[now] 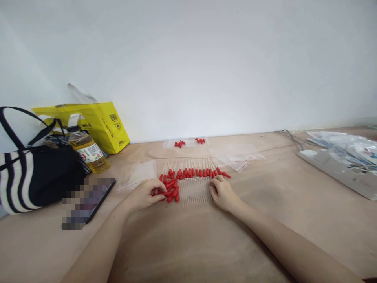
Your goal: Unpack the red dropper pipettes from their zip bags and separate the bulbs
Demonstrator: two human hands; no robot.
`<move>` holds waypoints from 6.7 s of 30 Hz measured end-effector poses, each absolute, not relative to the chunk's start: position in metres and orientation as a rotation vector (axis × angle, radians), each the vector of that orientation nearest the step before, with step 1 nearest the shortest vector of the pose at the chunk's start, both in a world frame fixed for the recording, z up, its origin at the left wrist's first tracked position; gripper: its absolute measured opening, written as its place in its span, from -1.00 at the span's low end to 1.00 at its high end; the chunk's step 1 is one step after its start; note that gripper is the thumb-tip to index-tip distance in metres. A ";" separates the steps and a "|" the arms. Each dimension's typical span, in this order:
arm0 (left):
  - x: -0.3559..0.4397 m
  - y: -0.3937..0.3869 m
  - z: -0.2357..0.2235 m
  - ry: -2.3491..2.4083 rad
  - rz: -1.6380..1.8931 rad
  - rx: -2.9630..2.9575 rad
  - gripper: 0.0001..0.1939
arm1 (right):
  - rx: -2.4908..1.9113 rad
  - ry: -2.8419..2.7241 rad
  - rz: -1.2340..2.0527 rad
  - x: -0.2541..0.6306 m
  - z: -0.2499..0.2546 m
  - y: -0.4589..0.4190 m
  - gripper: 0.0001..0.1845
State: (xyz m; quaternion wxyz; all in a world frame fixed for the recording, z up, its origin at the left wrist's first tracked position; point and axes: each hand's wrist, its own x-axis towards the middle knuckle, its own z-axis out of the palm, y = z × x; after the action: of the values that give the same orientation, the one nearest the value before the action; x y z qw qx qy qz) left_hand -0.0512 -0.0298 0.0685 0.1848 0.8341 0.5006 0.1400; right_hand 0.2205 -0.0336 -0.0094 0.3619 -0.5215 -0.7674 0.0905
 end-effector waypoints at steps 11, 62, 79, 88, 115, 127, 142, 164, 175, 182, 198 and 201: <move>-0.050 -0.032 0.068 1.528 0.322 2.512 -0.90 | -1.747 -1.786 0.035 0.269 0.000 -0.003 -0.83; 0.034 -0.044 0.028 1.374 1.128 3.161 -0.89 | -0.924 -2.124 -0.498 0.212 -0.007 -0.037 -0.74; 0.030 -0.045 0.025 1.283 1.266 3.234 -0.77 | -0.791 -2.041 -0.610 0.216 -0.002 -0.037 -0.80; 0.018 -0.039 0.029 1.345 1.333 3.133 -0.79 | -0.873 -1.996 -0.543 0.229 0.004 -0.034 -0.81; -0.057 -0.032 0.082 1.631 -0.072 2.170 -0.84 | -1.760 -1.832 0.515 0.223 0.012 -0.017 -0.88; -0.061 -0.034 0.082 1.597 0.103 2.253 -0.83 | -1.960 -1.806 0.086 0.253 0.021 -0.009 -0.78; -0.026 -0.037 0.057 1.378 0.596 2.799 -0.78 | -1.902 -2.074 -0.058 0.254 0.018 -0.007 -0.75; 0.041 -0.045 0.025 1.396 1.040 2.175 -0.92 | -1.173 -1.964 -0.066 0.197 0.006 -0.054 -0.89; 0.035 -0.046 0.031 1.362 1.107 3.072 -0.86 | -0.970 -2.085 -0.551 0.212 0.002 -0.040 -0.81; 0.031 -0.042 0.029 1.249 1.197 3.218 -0.80 | -0.881 -2.096 -0.612 0.215 0.001 -0.039 -0.78; 0.030 -0.045 0.035 1.198 1.260 3.379 -0.78 | -0.785 -2.044 -0.551 0.215 0.008 -0.039 -0.85; 0.029 -0.045 0.038 1.190 1.265 3.414 -0.80 | -0.834 -2.031 -0.477 0.215 0.012 -0.041 -0.83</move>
State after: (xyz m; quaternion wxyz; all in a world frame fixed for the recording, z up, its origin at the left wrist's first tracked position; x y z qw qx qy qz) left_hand 0.0290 -0.0451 0.0384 -0.3374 0.8390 0.2924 0.3108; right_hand 0.2146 -0.0414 0.0118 0.4326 -0.3348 -0.8149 -0.1914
